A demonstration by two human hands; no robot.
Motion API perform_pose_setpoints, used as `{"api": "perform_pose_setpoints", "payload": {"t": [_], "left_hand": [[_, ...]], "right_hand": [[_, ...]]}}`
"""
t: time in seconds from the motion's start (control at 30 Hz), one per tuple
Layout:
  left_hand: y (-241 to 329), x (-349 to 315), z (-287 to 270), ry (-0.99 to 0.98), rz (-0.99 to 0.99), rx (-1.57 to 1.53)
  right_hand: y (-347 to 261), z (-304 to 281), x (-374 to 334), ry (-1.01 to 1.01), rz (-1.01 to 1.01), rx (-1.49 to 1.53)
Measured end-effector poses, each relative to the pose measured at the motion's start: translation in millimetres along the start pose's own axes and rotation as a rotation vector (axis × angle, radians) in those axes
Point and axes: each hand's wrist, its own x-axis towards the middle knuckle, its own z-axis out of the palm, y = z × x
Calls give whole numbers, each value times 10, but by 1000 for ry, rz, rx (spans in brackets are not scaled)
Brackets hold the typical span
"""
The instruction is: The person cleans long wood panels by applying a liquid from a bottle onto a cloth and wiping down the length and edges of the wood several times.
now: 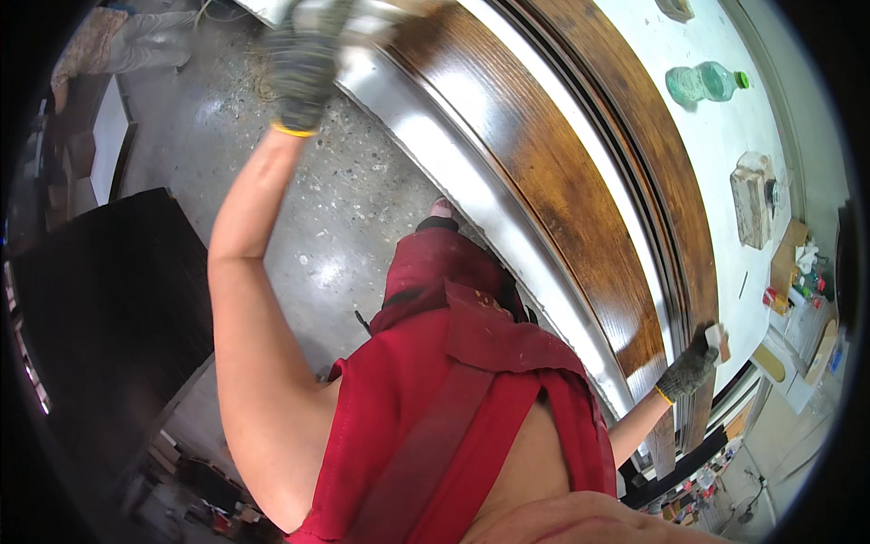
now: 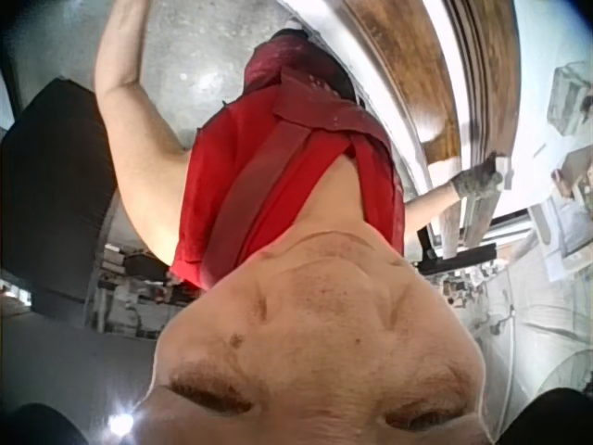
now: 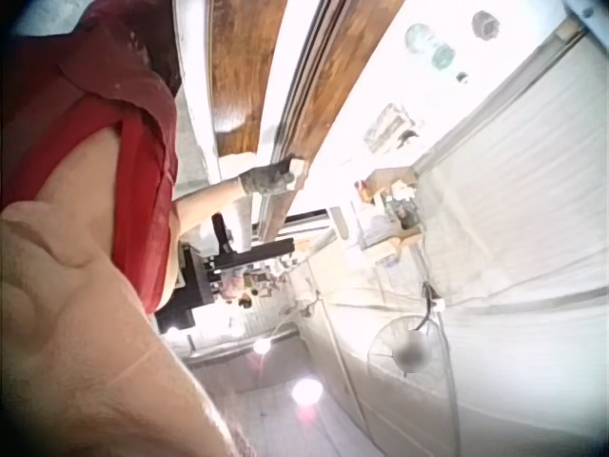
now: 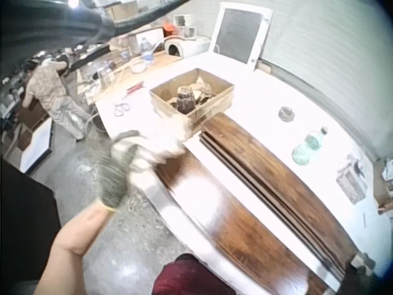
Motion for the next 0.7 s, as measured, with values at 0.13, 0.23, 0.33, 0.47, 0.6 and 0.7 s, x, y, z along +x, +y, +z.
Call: {"api": "perform_pose_setpoints", "payload": {"t": [0.13,0.23,0.33,0.47,0.6,0.7], "left_hand": [[-400,-441,837,-736,630,145],[-465,-644,1021,-945,737,435],[-530,-659,984,-904,716,346],[-566,-668,1005,-858,647,257],[-578,-666,1004,-823,742,344],[-563,-647,1000,-872,673,365]], "right_hand": [[-939,979,148,-240,-6,537],[-1566,1532,227,-557,-23,326],[-2105,2144,398,-878,-419,-36],[-2882,3038,350,-970,-357,140],[-3871,4159,200,-1052,-820,60],[-4391,4749,-32,-943,-816,-291]]}}
